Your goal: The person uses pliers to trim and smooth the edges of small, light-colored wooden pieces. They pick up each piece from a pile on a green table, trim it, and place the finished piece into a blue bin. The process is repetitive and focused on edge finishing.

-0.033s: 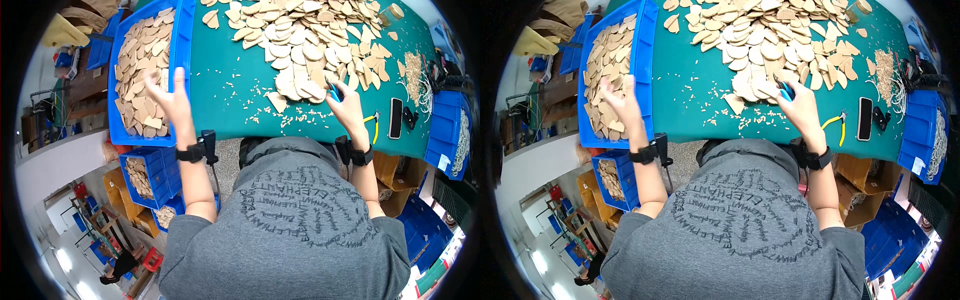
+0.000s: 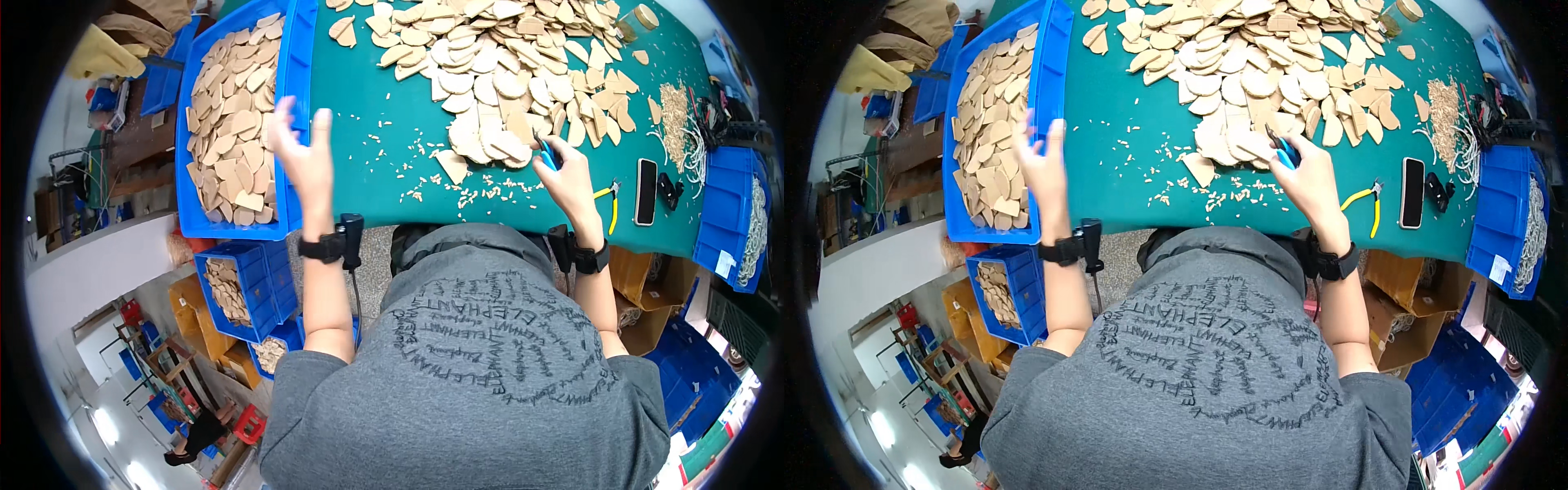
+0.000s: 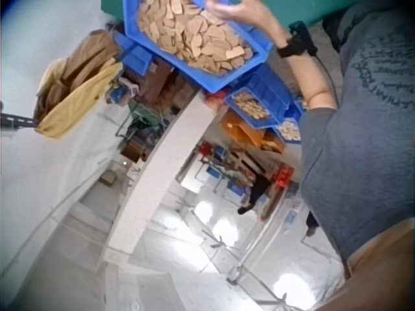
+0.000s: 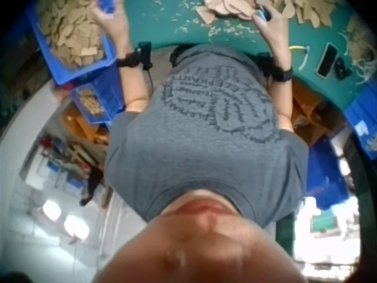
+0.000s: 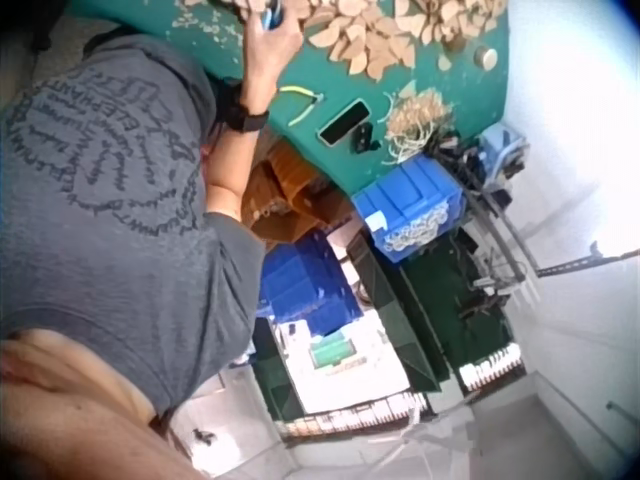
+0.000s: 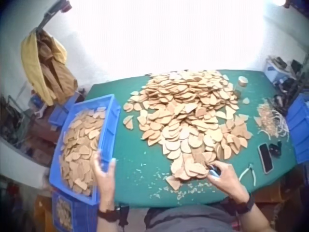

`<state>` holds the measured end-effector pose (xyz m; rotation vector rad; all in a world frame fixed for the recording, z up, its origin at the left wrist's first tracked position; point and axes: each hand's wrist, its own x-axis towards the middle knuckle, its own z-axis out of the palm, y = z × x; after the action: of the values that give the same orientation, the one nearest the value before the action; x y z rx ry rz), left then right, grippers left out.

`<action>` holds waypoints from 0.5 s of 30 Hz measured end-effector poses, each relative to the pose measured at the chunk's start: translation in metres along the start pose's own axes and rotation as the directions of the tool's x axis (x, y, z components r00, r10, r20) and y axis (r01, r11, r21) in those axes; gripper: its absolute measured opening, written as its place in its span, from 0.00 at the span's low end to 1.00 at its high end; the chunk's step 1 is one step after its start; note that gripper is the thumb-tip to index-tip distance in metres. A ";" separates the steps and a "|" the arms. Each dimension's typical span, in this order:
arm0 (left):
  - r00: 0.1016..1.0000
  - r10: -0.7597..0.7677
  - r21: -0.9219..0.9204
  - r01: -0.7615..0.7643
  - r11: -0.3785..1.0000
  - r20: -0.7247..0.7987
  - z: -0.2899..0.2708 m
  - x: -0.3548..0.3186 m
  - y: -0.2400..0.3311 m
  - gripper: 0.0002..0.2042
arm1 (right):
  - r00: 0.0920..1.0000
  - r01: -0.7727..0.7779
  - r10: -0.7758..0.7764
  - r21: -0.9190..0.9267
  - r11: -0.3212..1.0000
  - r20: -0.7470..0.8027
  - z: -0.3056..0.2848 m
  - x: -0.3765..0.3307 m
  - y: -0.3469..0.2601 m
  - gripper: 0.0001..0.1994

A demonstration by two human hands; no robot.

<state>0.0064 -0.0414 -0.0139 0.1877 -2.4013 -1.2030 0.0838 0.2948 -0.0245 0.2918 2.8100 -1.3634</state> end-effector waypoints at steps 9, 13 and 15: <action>0.719 -0.007 0.243 -0.226 0.943 0.695 0.125 -0.103 -0.051 0.20 | 0.999 -0.045 0.044 0.100 0.994 0.014 0.004 -0.021 -0.001 0.13; 0.647 -0.160 -0.049 0.291 0.955 0.745 0.106 -0.087 -0.039 0.12 | 0.997 -0.052 0.039 0.187 0.981 0.073 0.013 -0.023 -0.003 0.13; 0.618 -0.120 -0.285 0.515 0.808 0.777 0.097 -0.083 -0.037 0.12 | 0.991 -0.006 -0.021 0.209 0.978 0.131 0.023 -0.021 -0.003 0.12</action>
<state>0.0339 0.0323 -0.1208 -0.0351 -2.6312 -2.4205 0.1024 0.2717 -0.0344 0.1837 2.5675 -1.6190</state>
